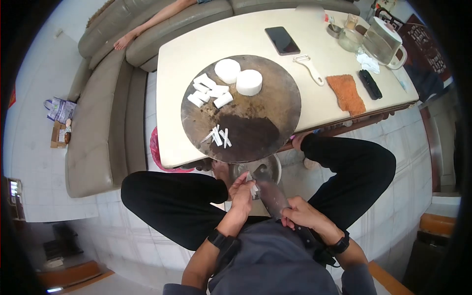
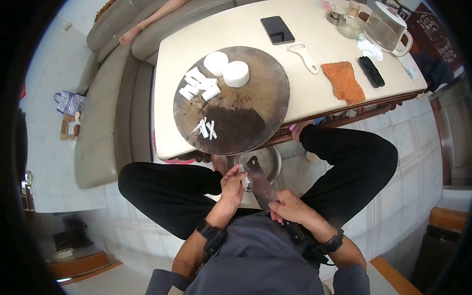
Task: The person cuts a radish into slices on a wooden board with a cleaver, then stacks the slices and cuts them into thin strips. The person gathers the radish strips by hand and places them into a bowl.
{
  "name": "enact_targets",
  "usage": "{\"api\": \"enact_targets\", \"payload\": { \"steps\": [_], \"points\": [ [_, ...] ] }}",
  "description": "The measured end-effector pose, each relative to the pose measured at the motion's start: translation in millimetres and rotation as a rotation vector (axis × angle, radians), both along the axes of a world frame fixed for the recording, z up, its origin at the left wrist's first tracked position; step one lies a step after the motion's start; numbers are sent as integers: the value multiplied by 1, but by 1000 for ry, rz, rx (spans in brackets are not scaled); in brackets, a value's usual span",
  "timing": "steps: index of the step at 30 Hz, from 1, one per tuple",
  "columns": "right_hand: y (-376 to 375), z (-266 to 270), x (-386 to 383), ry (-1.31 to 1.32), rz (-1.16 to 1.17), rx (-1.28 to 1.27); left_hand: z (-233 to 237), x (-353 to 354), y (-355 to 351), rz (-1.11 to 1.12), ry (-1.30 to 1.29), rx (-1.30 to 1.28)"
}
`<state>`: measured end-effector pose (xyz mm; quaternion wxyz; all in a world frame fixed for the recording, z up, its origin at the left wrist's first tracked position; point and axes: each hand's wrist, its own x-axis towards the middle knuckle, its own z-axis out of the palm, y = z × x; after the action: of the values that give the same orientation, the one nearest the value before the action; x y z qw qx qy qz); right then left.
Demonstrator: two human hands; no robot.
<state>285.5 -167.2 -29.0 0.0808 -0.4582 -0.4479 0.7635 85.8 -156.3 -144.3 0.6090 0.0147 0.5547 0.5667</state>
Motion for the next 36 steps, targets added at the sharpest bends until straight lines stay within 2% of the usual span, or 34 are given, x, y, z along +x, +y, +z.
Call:
{"api": "enact_targets", "payload": {
  "steps": [5,7,11,13,14,16,19,26,28,29,30,32,33,35,36],
  "points": [
    [2,-10,3,-2,-49,-73,-26,-1,4,0,95,-78],
    [3,-11,5,-48,-96,-83,-28,-5,7,46,-3,-188],
    [5,-15,11,-74,-218,-121,-69,-15,8,101,18,-200],
    [5,-21,13,-83,-289,-121,-83,-19,13,215,102,-370],
    [4,-25,15,-84,-296,-127,-98,-26,10,208,103,-375],
    [3,-32,18,-44,-332,-112,-125,-43,0,154,9,-202],
    [5,-29,18,-43,-382,-145,-68,-16,13,222,146,-209],
    [12,-31,20,-62,-413,-190,-31,-13,19,126,195,-215],
    [10,-39,24,-46,-432,-216,-10,-15,16,-198,155,-79],
    [9,-41,26,-42,-425,-206,10,-11,18,-297,163,-44],
    [7,-43,28,-42,-462,-219,30,-10,19,-289,168,-33],
    [5,-44,34,-35,-485,-224,70,-12,21,-622,256,81],
    [3,-43,39,-23,-551,-251,92,-15,21,-612,263,85],
    [-1,-42,45,10,-648,-239,130,-25,22,-806,588,293],
    [-3,-42,48,14,-639,-234,143,-30,24,-797,595,295]
  ]
}}
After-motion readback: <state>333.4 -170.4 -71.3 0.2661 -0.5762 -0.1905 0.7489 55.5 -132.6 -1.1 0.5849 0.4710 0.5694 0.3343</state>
